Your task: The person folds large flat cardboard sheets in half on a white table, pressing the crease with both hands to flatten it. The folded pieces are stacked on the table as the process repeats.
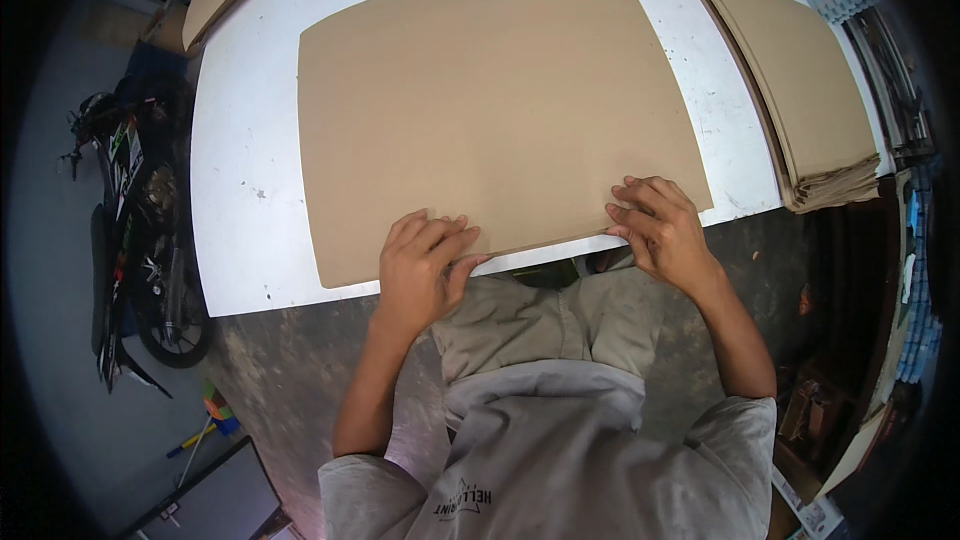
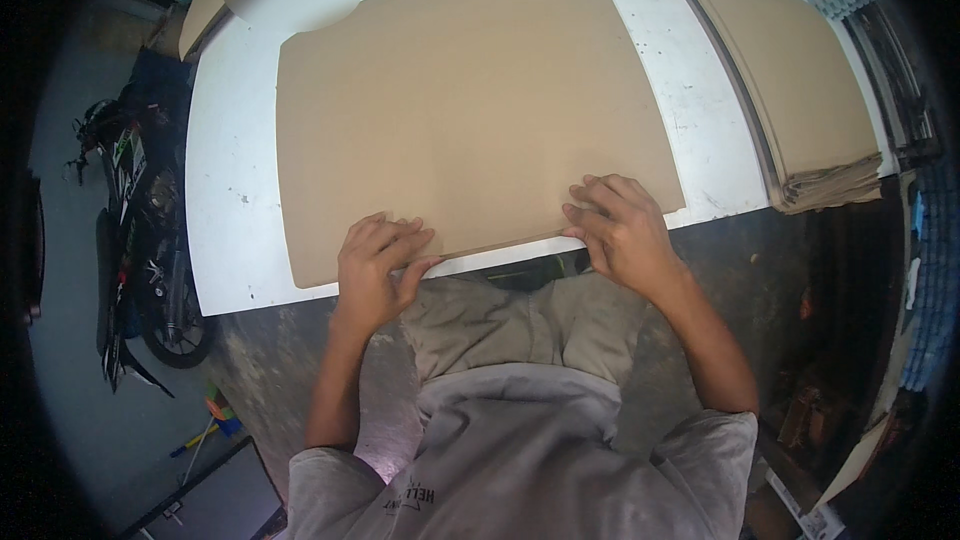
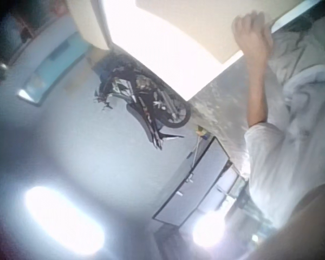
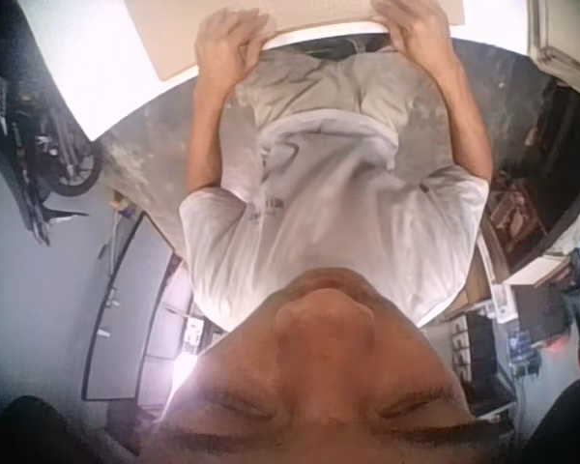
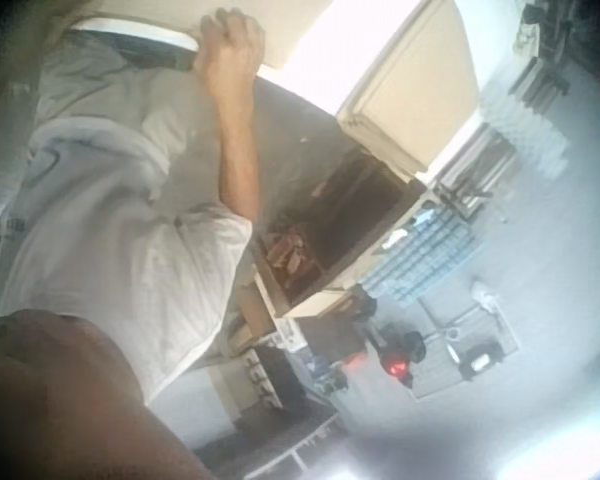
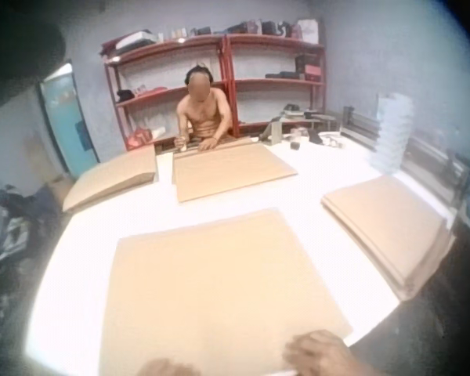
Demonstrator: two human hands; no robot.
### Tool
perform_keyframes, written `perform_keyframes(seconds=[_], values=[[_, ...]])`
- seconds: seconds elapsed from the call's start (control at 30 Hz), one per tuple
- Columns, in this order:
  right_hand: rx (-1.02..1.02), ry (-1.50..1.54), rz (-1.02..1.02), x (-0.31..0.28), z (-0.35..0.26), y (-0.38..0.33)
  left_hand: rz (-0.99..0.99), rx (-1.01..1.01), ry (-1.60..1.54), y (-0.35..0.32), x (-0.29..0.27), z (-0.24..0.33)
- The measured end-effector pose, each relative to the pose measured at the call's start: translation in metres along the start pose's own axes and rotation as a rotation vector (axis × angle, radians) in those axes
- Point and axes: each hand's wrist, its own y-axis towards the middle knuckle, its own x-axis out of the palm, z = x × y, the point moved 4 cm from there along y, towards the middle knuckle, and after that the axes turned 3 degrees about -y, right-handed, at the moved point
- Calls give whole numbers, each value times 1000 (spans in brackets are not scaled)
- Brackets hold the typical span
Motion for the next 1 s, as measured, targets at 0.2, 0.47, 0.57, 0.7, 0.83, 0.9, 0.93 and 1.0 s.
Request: perform_keyframes(seconds=[0.2,0.47,0.57,0.7,0.83,0.9,0.93,1.0], values=[[-42,-164,31,8,-6,-3,2,50,61,-2,4,3],[-68,-40,91,12,-48,17,74,171,167,-8,13,2],[-93,43,129,29,-62,30,63,166,156,-8,12,-2],[-127,39,124,46,-64,35,72,142,172,-10,13,1],[-142,59,211,48,-63,37,99,23,126,-11,15,9],[-136,59,181,50,-60,42,94,-28,118,-10,15,10],[-139,65,180,50,-58,44,116,-24,112,-8,13,11],[-125,63,74,54,-52,49,23,-91,77,-2,13,5]])
